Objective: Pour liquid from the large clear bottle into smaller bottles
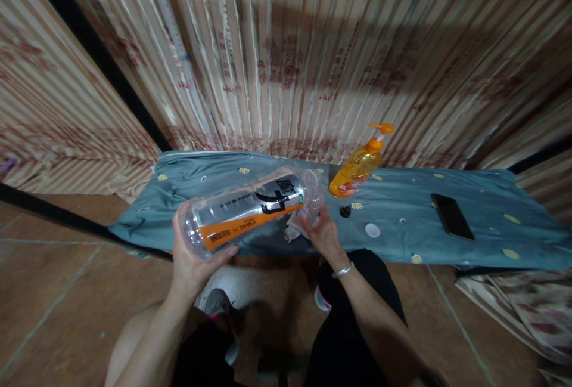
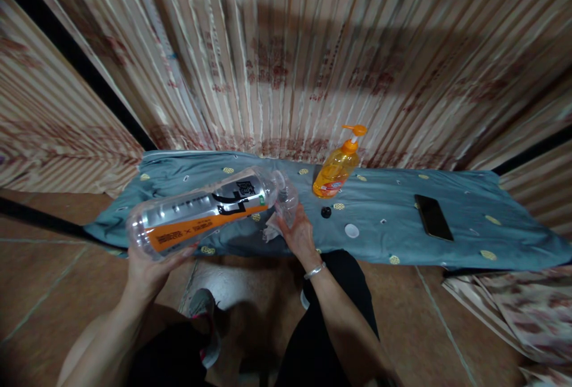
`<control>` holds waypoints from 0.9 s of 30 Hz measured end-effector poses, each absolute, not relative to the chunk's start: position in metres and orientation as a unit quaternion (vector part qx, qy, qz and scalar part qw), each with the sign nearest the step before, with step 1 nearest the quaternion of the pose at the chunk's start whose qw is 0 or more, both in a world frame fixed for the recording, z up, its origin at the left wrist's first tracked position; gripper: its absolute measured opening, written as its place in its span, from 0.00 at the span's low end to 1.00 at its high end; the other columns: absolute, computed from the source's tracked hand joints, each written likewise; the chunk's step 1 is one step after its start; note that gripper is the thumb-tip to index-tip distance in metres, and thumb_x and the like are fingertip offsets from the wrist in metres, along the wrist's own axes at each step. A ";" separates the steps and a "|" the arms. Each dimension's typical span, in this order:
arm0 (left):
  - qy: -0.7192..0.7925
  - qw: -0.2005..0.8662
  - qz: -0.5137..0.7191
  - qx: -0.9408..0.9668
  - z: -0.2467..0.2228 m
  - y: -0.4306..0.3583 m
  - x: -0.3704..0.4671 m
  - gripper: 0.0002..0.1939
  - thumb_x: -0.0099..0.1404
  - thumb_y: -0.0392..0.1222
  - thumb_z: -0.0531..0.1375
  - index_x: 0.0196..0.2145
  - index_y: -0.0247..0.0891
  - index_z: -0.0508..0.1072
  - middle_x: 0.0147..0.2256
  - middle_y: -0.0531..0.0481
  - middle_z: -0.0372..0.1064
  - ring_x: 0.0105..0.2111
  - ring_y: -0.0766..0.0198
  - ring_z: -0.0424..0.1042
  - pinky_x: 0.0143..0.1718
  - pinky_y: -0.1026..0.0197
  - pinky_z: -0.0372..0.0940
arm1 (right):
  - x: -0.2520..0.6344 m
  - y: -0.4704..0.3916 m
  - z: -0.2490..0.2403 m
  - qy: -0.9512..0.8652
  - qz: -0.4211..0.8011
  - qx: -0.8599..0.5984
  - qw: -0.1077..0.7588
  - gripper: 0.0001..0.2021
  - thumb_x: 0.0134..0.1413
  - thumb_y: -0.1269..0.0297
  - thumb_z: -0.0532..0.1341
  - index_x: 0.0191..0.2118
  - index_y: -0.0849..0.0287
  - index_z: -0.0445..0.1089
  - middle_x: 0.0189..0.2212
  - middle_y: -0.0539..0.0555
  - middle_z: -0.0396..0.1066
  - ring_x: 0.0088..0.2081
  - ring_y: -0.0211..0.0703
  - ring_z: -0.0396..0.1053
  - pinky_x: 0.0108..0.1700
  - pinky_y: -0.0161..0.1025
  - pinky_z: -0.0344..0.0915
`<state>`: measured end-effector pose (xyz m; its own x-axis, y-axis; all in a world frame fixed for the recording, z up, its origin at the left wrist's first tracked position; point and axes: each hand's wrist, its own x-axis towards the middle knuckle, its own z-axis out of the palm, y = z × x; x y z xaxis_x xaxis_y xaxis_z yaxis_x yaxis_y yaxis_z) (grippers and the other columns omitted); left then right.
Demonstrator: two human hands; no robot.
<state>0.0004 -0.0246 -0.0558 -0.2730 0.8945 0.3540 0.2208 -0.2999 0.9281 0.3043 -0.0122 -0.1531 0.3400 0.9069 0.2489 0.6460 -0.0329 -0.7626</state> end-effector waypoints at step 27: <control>0.507 0.292 0.606 0.538 -0.058 -0.021 0.000 0.61 0.31 0.54 0.84 0.62 0.42 0.66 0.63 0.35 0.70 0.65 0.32 0.73 0.68 0.32 0.68 | 0.306 -0.013 -0.153 -0.568 0.146 -0.693 0.418 0.23 0.63 0.54 0.67 0.59 0.57 0.69 0.50 0.67 0.83 0.44 0.63 0.83 0.46 0.59 0.81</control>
